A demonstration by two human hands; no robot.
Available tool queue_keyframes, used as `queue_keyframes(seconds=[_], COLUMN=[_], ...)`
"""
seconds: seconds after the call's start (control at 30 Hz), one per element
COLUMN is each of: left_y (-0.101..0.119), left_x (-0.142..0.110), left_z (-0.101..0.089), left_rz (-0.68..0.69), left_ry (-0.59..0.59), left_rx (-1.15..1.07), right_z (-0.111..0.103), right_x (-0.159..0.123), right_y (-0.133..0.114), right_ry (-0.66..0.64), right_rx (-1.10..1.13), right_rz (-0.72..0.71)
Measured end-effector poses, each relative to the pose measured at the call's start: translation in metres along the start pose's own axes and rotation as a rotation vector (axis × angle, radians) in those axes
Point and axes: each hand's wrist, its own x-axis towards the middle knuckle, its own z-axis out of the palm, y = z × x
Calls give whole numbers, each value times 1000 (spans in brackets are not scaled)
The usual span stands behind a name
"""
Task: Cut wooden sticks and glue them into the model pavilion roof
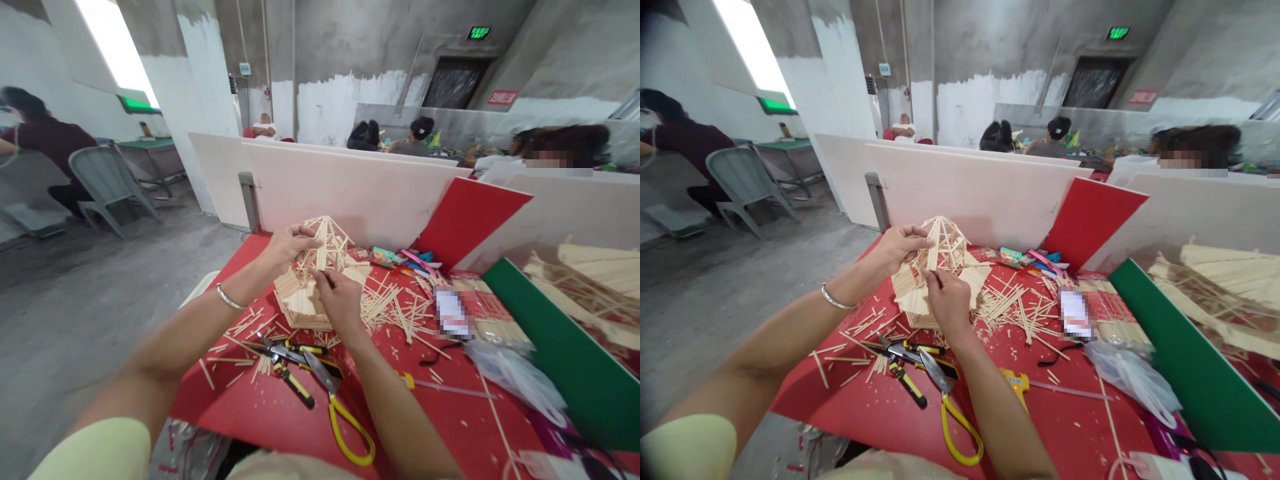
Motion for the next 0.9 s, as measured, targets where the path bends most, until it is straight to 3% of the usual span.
queue_keyframes(seconds=[0.43,0.9], left_y=[-9,-1], left_x=[6,-3], left_z=[-3,-2], left_rz=[19,6], left_ry=[-41,-34], left_rx=[-15,-43], right_z=[0,0], right_x=[-1,-3], right_y=[3,-2], right_ry=[-15,-14], right_rx=[55,39], right_rz=[16,55])
